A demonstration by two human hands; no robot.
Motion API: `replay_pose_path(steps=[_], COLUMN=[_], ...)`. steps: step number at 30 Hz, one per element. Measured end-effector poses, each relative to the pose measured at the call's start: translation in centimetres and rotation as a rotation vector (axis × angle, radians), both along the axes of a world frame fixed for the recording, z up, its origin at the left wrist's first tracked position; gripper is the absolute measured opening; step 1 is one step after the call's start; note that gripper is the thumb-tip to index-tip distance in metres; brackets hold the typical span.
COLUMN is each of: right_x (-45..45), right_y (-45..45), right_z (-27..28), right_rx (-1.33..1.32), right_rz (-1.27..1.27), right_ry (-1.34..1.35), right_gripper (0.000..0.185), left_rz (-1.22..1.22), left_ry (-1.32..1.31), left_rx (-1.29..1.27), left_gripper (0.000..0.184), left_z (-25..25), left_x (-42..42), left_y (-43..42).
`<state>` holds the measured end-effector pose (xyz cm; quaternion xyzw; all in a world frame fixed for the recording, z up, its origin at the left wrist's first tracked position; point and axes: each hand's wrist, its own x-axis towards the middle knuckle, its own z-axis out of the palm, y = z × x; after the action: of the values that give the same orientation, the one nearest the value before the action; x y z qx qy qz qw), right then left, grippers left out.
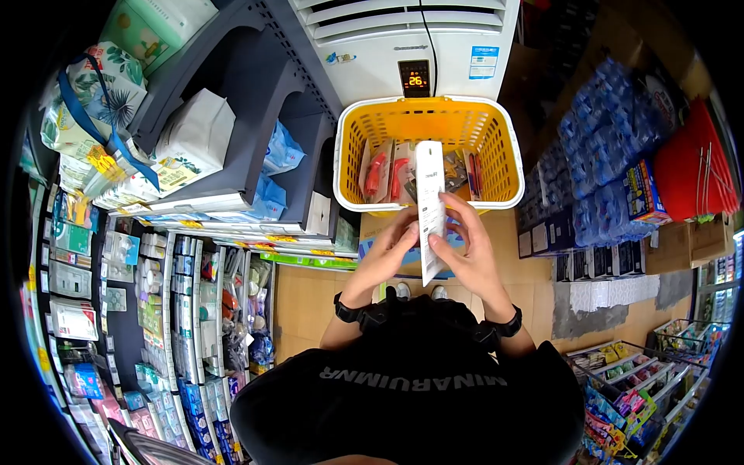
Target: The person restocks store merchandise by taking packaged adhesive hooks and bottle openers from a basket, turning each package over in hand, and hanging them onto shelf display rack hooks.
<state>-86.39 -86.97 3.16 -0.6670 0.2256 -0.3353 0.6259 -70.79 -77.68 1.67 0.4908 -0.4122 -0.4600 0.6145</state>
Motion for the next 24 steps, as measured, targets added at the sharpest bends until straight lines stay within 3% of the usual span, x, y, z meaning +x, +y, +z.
replay_pose_path(steps=[2, 4, 10, 18, 24], right_x=[-0.1, -0.2, -2.1, -3.5, -3.8], right_y=[0.0, -0.1, -0.2, -0.5, -1.0], right_z=[-0.2, -0.2, -1.2, -1.0, -2.2], right_rx=[-0.183, -0.188, 0.016, 0.15, 0.175], right_rz=[-0.003, -0.002, 0.079, -0.076, 0.044], right_ry=[0.022, 0.024, -0.057, -0.034, -0.019], right_gripper=[0.058, 0.053, 0.047, 0.033, 0.03], left_rz=[-0.08, -0.098, 0.079, 0.276, 0.399], left_ry=[0.058, 0.121, -0.13, -0.202, -0.078], left_rx=[0.082, 0.122, 0.117, 0.123, 0.138], left_gripper=[0.05, 0.055, 0.066, 0.049, 0.024], left_z=[-0.3, -0.3, 0.0, 0.3, -0.7], left_x=[-0.4, -0.6, -2.0, -3.7, -4.7], left_y=[0.0, -0.1, -0.3, 0.8, 3.1])
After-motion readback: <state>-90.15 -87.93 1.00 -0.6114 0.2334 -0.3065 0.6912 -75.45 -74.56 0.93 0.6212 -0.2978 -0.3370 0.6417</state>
